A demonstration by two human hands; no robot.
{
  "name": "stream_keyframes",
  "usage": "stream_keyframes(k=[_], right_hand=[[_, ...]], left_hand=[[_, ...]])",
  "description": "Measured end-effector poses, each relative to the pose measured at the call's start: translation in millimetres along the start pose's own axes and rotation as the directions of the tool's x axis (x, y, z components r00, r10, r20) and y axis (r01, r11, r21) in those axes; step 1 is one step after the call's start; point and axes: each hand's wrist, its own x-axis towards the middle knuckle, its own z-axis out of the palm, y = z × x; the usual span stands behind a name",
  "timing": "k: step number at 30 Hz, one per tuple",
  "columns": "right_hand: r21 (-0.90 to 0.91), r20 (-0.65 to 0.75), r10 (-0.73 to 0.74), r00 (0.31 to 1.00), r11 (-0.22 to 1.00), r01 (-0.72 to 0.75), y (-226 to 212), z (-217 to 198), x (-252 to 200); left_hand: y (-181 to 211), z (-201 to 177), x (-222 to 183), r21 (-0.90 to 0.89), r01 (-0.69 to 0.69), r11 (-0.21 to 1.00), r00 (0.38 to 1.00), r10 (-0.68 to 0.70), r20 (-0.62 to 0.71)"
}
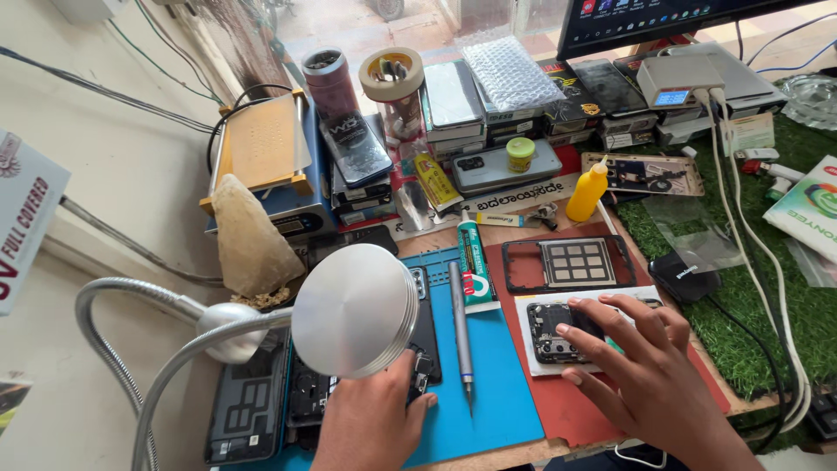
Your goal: The person tests a smartphone screen by swiping and tapping, then disassembles the device by removing the back cover and internal components. They reassemble the phone by placing the back cover and internal parts back into the frame.
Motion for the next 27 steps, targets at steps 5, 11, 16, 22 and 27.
stream_keyframes(k=[5, 11, 16, 22, 27], right_hand=[[-0.010, -0.018, 0.017, 1.000, 1.000, -0.017, -1, -1, -3], [0.021, -0.071, 0.047, 0.996, 0.999, -0.045, 1, 1, -5], [0.018, -0.088, 0.051, 0.995, 0.999, -0.050, 2, 0, -5], [0.017, -0.076, 0.069, 0.995, 0.998, -0.068, 2, 1, -5], [0.010, -0.073, 0.082, 0.994, 0.997, -0.081, 2, 3, -5]], left_hand=[[3, 0, -4, -0.177, -0.036, 0.984, 0.991, 0.012, -0.132], [-4, 3, -11, -0.252, -0.060, 0.966, 0.964, -0.010, -0.267], [-9, 1, -13, -0.301, -0.087, 0.950, 0.921, -0.038, -0.388], [-11, -5, -17, -0.422, -0.033, 0.906, 0.909, -0.148, -0.389], [-20, -15, -13, -0.664, 0.056, 0.746, 0.917, -0.301, -0.262]])
